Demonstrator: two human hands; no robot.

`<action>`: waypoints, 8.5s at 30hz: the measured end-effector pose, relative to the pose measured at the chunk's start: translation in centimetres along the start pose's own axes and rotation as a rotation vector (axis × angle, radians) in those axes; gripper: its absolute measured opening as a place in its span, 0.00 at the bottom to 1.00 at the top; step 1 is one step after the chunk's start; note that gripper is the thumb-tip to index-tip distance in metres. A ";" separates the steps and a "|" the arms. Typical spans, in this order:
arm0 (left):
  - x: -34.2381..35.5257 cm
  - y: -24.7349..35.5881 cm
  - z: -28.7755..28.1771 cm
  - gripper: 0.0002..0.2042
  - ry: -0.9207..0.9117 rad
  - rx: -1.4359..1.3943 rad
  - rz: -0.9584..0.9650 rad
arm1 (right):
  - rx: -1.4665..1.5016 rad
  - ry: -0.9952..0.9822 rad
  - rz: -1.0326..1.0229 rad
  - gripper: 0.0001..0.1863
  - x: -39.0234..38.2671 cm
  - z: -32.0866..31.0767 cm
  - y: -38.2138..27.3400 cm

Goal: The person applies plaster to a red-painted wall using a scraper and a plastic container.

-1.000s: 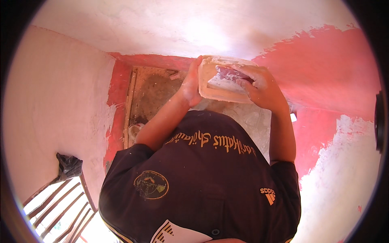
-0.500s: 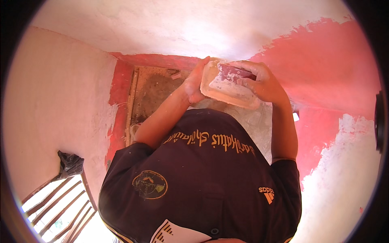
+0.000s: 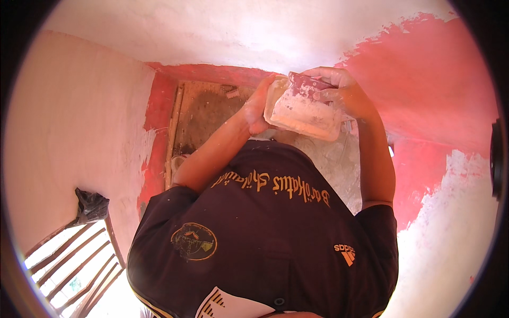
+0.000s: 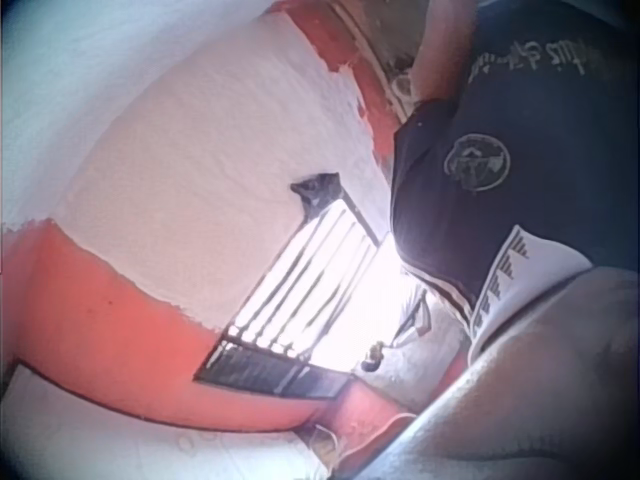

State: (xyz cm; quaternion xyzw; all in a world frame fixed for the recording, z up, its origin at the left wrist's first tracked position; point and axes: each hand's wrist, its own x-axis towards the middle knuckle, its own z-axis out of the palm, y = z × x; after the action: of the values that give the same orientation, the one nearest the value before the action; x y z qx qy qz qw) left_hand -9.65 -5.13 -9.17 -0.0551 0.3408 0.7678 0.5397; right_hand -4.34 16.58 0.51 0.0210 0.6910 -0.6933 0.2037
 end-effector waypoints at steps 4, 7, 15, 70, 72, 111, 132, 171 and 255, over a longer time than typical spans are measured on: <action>-0.2 -0.3 0.1 0.30 -0.012 -0.025 0.025 | -0.055 0.089 -0.042 0.23 0.0 -1.6 -0.8; -0.8 0.1 0.7 0.32 -0.038 -0.142 0.079 | -0.069 0.169 -0.075 0.24 0.8 -3.3 -0.7; -2.0 1.2 0.4 0.33 -0.047 -0.152 0.109 | 0.215 0.277 -0.184 0.25 0.2 -3.0 -0.9; -5.4 16.1 -12.7 0.33 -0.146 -0.083 -0.090 | 0.730 0.793 -0.918 0.22 9.0 13.2 -10.0; -7.5 15.4 -12.5 0.32 -0.117 -0.041 -0.071 | 0.663 0.778 -0.922 0.22 7.9 14.7 -11.0; -12.4 15.6 -12.7 0.34 -0.024 0.441 0.511 | -1.196 2.113 -1.403 0.22 3.6 1.7 -48.2; -13.0 16.0 -13.9 0.34 -0.103 0.618 0.626 | -0.874 2.169 -1.514 0.18 -0.1 -3.5 -44.5; -20.7 17.7 -9.6 0.20 0.050 1.151 1.145 | -0.594 1.895 -1.452 0.20 3.4 -2.4 -36.7; -13.2 12.4 -2.9 0.39 -0.087 0.153 0.710 | -0.964 2.105 -1.455 0.28 1.5 -13.9 -39.2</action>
State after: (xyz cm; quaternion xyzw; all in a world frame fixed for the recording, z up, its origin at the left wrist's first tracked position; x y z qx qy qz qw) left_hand -15.80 -19.55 0.40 0.1398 0.3720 0.8812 0.2561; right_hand -21.43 28.18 36.68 0.0963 0.5436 0.0082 -0.8337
